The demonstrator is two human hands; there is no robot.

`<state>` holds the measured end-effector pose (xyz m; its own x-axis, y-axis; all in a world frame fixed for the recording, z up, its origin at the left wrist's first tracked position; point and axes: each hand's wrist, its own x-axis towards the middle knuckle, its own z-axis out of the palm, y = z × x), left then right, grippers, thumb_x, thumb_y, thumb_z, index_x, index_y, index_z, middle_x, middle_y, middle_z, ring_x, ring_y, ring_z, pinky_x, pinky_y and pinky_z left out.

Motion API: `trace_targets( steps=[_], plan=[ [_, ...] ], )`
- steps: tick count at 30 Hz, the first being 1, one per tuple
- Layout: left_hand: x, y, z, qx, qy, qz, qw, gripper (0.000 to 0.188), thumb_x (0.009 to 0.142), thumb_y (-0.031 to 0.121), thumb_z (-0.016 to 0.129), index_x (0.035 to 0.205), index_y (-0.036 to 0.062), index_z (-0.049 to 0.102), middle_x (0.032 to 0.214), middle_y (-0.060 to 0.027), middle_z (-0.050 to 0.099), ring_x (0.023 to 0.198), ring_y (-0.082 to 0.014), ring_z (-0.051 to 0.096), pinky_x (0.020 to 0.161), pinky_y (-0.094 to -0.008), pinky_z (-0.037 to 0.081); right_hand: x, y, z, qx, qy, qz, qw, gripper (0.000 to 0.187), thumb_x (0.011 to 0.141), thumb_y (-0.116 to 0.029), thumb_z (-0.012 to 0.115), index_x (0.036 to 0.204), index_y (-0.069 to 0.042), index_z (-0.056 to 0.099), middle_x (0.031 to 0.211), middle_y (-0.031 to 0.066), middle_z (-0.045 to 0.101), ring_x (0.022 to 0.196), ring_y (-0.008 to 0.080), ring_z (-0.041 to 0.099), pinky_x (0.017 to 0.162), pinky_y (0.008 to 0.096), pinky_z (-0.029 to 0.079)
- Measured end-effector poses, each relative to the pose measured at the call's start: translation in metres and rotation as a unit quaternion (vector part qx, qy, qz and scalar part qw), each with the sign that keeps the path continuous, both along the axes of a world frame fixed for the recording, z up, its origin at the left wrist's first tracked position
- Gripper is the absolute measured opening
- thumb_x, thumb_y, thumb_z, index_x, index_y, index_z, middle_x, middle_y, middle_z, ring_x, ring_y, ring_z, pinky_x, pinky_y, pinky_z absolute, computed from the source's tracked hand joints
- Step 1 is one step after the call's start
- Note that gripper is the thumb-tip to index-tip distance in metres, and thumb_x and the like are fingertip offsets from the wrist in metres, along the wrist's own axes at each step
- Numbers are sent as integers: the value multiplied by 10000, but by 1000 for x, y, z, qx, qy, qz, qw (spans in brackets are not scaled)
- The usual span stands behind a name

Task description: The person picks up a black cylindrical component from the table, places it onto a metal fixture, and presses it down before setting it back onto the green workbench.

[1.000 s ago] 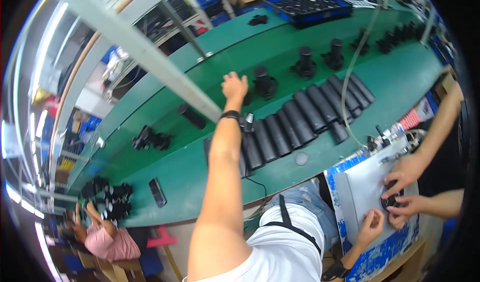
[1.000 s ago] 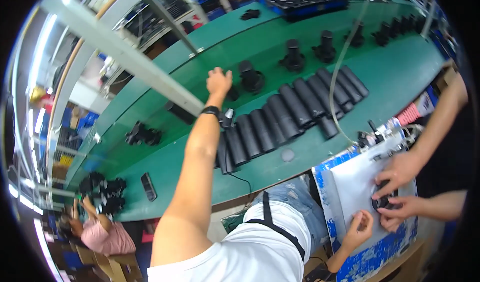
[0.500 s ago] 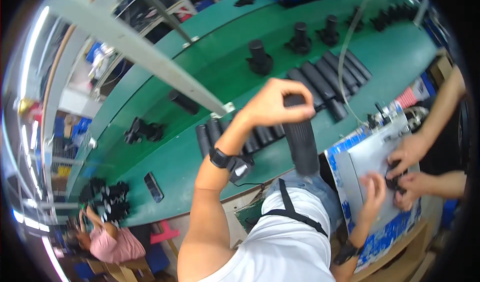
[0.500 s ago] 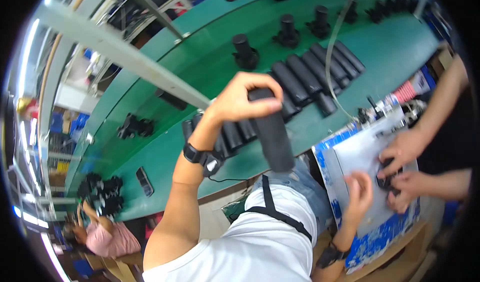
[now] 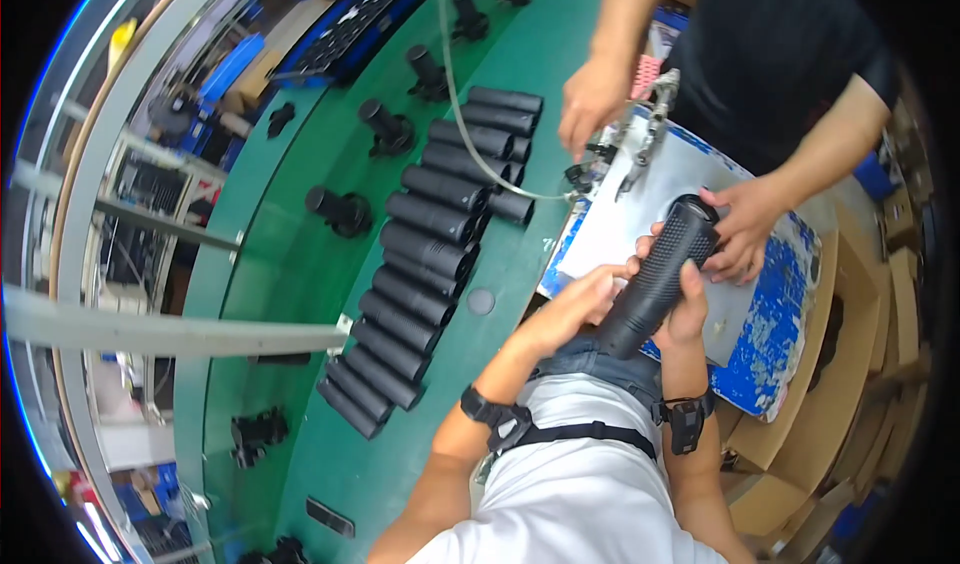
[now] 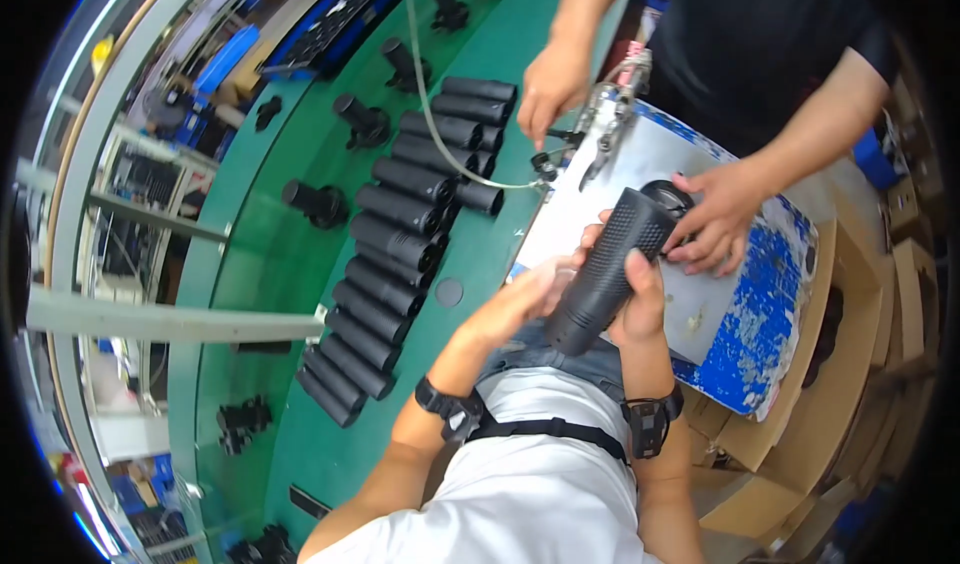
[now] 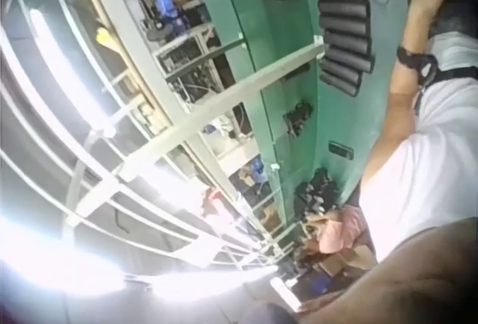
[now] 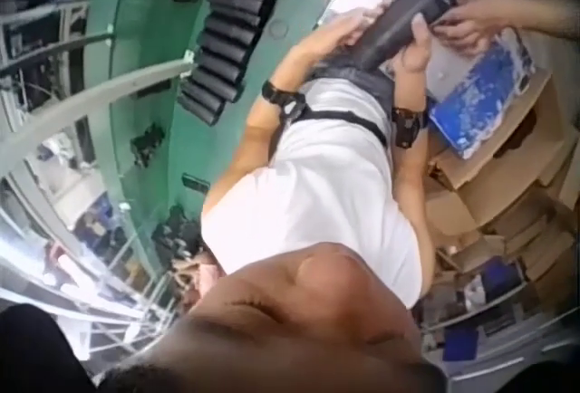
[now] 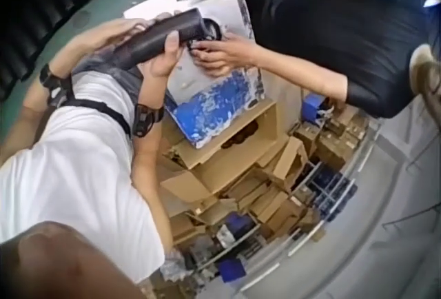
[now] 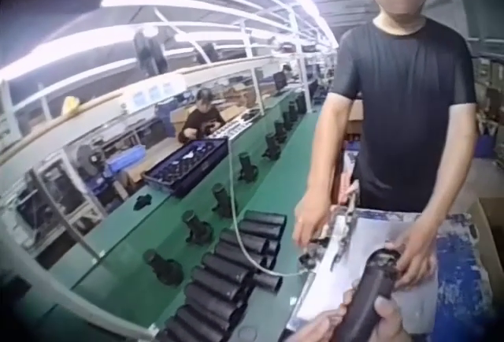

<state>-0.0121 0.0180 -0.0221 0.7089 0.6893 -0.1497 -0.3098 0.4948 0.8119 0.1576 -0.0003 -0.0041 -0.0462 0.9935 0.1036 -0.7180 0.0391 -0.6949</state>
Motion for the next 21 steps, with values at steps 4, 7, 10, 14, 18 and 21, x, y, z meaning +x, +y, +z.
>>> trace_targets(
  steps=[4, 7, 10, 14, 18, 21],
  plan=[
    [18, -13, -16, 44, -49, -96, 993, 690, 895, 304, 659, 1397, -29, 322, 1235, -79, 481, 1135, -146, 468, 983, -278, 384, 13, -18, 1, 26, -148, -53, 987, 709, 836, -447, 649, 1318, -33, 336, 1047, 112, 510, 986, 241, 531, 903, 374, 440],
    [18, -2, -18, 201, 66, -138, 967, 487, 849, 373, 691, 1118, -9, 555, 901, -69, 607, 849, -143, 578, 736, -308, 456, 28, -36, -13, 46, -13, -17, 999, 742, 809, -460, 669, 1335, -58, 333, 1056, 114, 511, 1004, 254, 530, 932, 405, 429],
    [24, 15, 7, 344, 193, -189, 900, 496, 831, 476, 668, 966, 7, 578, 675, -127, 588, 634, -232, 600, 600, -360, 443, 43, -43, -24, 51, 46, -63, 996, 741, 815, -474, 667, 1337, -73, 326, 1068, 84, 484, 1046, 247, 510, 964, 432, 415],
    [42, 25, 20, 413, 220, -179, 865, 567, 819, 561, 627, 937, 8, 585, 661, -201, 597, 639, -356, 619, 595, -386, 468, 54, -40, -26, 45, 98, -100, 989, 745, 812, -484, 671, 1333, -83, 320, 1089, 71, 465, 1049, 232, 502, 989, 451, 406],
    [54, 36, -2, 377, 168, -173, 894, 530, 762, 407, 753, 1083, 12, 604, 751, -119, 641, 655, -202, 593, 638, -307, 468, 64, -40, -27, 64, 74, -96, 991, 709, 799, -457, 697, 1289, -110, 319, 1093, 59, 437, 1066, 228, 482, 1010, 460, 403],
    [58, 44, -9, 326, 149, -175, 917, 555, 707, 332, 813, 1119, 24, 603, 806, -69, 663, 705, -155, 589, 674, -278, 471, 67, -39, -22, 39, 62, -106, 992, 702, 776, -430, 725, 1259, -120, 322, 1080, 54, 434, 1072, 229, 471, 1017, 460, 401]
  ],
)
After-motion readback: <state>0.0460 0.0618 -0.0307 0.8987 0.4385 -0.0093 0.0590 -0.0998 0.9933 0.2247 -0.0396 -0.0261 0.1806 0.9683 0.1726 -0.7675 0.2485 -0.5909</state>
